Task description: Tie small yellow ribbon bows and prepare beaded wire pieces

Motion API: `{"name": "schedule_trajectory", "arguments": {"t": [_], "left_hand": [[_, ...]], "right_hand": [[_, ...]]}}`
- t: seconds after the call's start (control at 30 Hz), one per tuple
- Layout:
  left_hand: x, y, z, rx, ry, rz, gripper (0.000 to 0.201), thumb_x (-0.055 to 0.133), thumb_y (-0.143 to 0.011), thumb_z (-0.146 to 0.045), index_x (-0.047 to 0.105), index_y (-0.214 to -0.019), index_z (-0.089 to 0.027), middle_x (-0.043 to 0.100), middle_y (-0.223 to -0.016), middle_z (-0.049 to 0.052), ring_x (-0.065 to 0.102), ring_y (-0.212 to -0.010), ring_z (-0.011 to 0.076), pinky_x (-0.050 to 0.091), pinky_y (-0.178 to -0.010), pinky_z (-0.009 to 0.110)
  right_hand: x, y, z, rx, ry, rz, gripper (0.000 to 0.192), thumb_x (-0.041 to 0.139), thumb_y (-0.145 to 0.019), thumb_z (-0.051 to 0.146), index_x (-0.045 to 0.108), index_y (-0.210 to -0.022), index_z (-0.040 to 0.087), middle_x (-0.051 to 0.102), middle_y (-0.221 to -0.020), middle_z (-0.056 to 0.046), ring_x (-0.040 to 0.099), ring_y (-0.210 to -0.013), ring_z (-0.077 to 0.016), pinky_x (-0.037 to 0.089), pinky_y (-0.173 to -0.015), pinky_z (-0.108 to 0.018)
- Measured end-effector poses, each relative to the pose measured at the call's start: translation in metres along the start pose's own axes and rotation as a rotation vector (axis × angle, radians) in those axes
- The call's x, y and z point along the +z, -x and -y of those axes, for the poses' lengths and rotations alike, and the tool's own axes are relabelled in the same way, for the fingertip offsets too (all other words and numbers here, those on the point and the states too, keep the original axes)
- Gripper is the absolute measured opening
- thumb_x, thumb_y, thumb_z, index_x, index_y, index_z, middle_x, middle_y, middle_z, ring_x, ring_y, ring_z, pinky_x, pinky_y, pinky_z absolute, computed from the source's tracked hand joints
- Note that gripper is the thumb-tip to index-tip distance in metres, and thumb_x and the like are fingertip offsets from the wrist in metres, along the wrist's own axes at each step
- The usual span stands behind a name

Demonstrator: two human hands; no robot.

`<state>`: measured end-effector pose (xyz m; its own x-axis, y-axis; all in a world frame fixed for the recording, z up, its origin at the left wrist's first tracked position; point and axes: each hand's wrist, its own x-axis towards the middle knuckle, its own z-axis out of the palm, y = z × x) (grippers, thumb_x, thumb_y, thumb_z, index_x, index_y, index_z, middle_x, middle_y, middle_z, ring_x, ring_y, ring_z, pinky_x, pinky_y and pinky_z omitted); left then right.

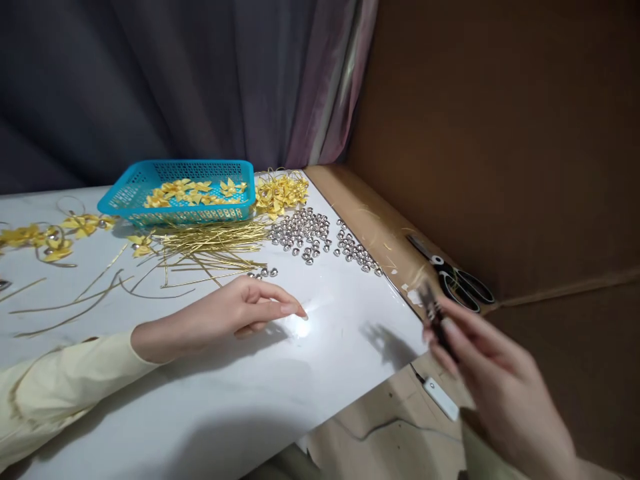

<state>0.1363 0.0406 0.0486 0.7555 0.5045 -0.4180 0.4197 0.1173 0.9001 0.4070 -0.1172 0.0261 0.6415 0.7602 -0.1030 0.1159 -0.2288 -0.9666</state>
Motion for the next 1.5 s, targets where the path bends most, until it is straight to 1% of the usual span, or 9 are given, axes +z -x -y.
{"name": "schedule_trajectory", "arguments": {"t": [0.13, 0.27, 0.37, 0.63, 1.2, 1.3, 1.37, 1.43, 1.5], "left_hand": [[0.001, 0.0, 0.001, -0.024, 0.028, -0.003, 0.035, 0.06, -0.084, -0.047, 0.072, -0.096, -0.017, 0.025, -0.045, -0.008, 0.019, -0.044, 0.0074, 0.011, -0.041, 0.022], [0.002, 0.002, -0.001, -0.043, 0.018, -0.022, 0.037, 0.061, -0.082, -0.05, 0.073, -0.094, -0.017, 0.024, -0.044, -0.009, 0.018, -0.043, 0.0072, 0.011, -0.042, 0.023], [0.004, 0.004, -0.004, -0.041, -0.007, -0.038, 0.039, 0.061, -0.081, -0.052, 0.073, -0.096, -0.017, 0.026, -0.044, -0.008, 0.02, -0.043, 0.007, 0.011, -0.042, 0.023], [0.009, 0.008, -0.016, 0.006, -0.055, -0.078, 0.036, 0.058, -0.084, -0.045, 0.074, -0.091, -0.014, 0.028, -0.045, -0.008, 0.019, -0.043, 0.0057, 0.011, -0.04, 0.021], [0.01, 0.008, -0.019, -0.018, -0.05, 0.014, 0.038, 0.057, -0.085, -0.047, 0.074, -0.087, -0.012, 0.031, -0.047, -0.007, 0.022, -0.047, 0.006, 0.013, -0.043, 0.021], [0.007, 0.007, -0.019, -0.03, -0.033, 0.005, 0.034, 0.058, -0.084, -0.044, 0.074, -0.085, -0.014, 0.031, -0.045, -0.007, 0.023, -0.045, 0.0059, 0.014, -0.042, 0.022], [0.003, 0.007, -0.018, -0.031, -0.042, -0.038, 0.032, 0.059, -0.084, -0.044, 0.074, -0.086, -0.016, 0.031, -0.046, -0.007, 0.024, -0.044, 0.0061, 0.013, -0.042, 0.022], [-0.003, 0.006, -0.015, 0.0, -0.056, -0.113, 0.029, 0.059, -0.084, -0.043, 0.074, -0.087, -0.018, 0.03, -0.047, -0.006, 0.024, -0.045, 0.0065, 0.014, -0.042, 0.022], [-0.007, 0.005, -0.013, 0.04, -0.05, -0.189, 0.026, 0.059, -0.084, -0.04, 0.074, -0.086, -0.019, 0.029, -0.047, -0.006, 0.024, -0.045, 0.0066, 0.015, -0.043, 0.022]], "right_hand": [[0.037, 0.043, -0.015, 0.333, -0.325, 0.268, 0.041, 0.075, -0.069, 0.05, 0.073, -0.098, 0.02, 0.056, -0.062, 0.0, 0.033, -0.045, -0.0046, 0.033, -0.047, -0.022], [0.066, 0.052, -0.014, 0.434, -0.465, 0.404, 0.043, 0.076, -0.069, 0.05, 0.074, -0.097, 0.017, 0.036, -0.055, 0.006, 0.02, -0.046, -0.0025, 0.014, -0.043, -0.018], [0.079, 0.054, -0.008, 0.459, -0.546, 0.528, 0.041, 0.075, -0.072, 0.048, 0.073, -0.095, 0.014, 0.022, -0.051, 0.01, 0.015, -0.045, -0.0018, 0.009, -0.042, -0.018], [0.097, 0.06, -0.004, 0.675, -0.718, 0.641, 0.04, 0.073, -0.075, 0.046, 0.072, -0.095, 0.012, 0.033, -0.05, 0.01, 0.014, -0.038, 0.0017, 0.006, -0.036, -0.014], [0.117, 0.053, -0.003, 0.613, -0.881, 0.783, 0.034, 0.067, -0.081, 0.044, 0.073, -0.089, 0.012, 0.03, -0.047, 0.011, 0.013, -0.035, 0.0017, 0.011, -0.033, -0.013], [0.112, 0.053, -0.004, 0.592, -0.772, 0.786, 0.041, 0.067, -0.077, 0.051, 0.073, -0.09, 0.013, 0.027, -0.047, 0.011, 0.01, -0.035, 0.0007, 0.01, -0.033, -0.015], [0.1, 0.045, -0.006, 0.472, -0.539, 0.679, 0.046, 0.062, -0.078, 0.056, 0.073, -0.093, 0.014, 0.026, -0.048, 0.01, 0.013, -0.037, -0.0016, 0.013, -0.035, -0.016], [0.08, 0.028, -0.005, 0.206, -0.07, 0.4, 0.05, 0.056, -0.081, 0.058, 0.073, -0.097, 0.015, 0.035, -0.05, 0.005, 0.027, -0.042, -0.0062, 0.023, -0.04, -0.019], [0.057, 0.001, -0.001, -0.125, 0.637, -0.004, 0.054, 0.055, -0.079, 0.059, 0.071, -0.108, 0.016, 0.056, -0.062, -0.004, 0.047, -0.053, -0.0144, 0.035, -0.05, -0.025]]}}
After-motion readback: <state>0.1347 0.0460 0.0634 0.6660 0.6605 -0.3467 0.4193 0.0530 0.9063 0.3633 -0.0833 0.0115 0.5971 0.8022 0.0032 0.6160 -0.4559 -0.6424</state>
